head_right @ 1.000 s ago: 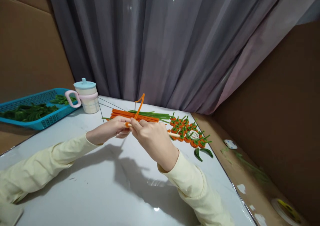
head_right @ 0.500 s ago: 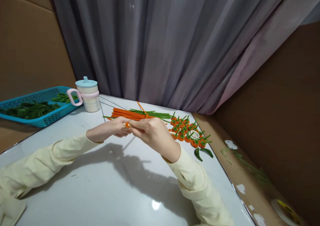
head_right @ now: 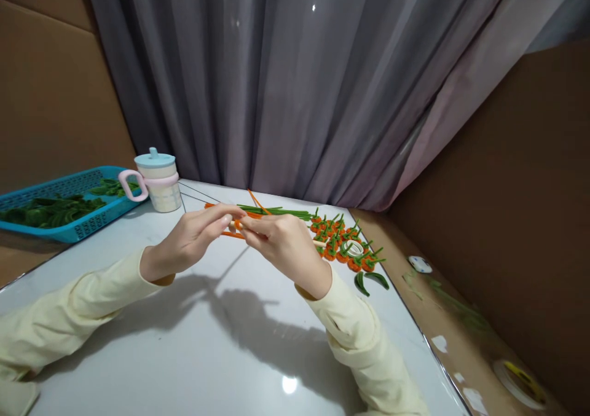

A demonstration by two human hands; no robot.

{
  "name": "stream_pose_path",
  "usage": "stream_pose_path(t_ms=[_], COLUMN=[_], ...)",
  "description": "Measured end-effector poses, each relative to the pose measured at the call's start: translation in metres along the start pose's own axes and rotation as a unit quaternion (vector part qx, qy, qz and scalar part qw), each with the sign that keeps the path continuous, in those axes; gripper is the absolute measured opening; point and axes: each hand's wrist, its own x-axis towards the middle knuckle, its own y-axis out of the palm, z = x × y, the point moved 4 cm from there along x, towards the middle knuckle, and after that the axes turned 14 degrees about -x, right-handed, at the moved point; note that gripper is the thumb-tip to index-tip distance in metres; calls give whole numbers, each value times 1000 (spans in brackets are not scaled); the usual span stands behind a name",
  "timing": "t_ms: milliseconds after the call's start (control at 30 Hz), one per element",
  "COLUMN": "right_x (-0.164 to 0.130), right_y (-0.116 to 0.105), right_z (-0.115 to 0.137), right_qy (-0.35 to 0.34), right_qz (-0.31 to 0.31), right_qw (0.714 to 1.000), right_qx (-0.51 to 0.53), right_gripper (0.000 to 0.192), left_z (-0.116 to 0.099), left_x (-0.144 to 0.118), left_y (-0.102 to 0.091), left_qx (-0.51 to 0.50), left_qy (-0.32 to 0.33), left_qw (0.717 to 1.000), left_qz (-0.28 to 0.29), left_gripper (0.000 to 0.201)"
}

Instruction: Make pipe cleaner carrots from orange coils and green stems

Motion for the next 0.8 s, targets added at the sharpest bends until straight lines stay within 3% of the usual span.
stream_pose_path(t_ms=[167, 300, 567, 800], right_x=[1, 1, 0, 2], right_y=[-1, 0, 0, 0], right_z=[4, 7, 9, 7], right_qy=[-16, -29, -38, -27], right_qz=[3, 7, 38, 53], right_qw=[1000, 999, 998, 998], right_qx=[4, 19, 21, 37], right_gripper=[27, 31, 36, 22], left_z=[0, 2, 4, 9], left_x=[0, -2, -5, -7], left_y=[8, 12, 11, 12], left_qx=[174, 259, 158, 124], left_qy=[121, 178, 165, 152], left_qw=[977, 949, 972, 979], left_qz=[20, 35, 59, 48], left_gripper=[31, 33, 32, 27])
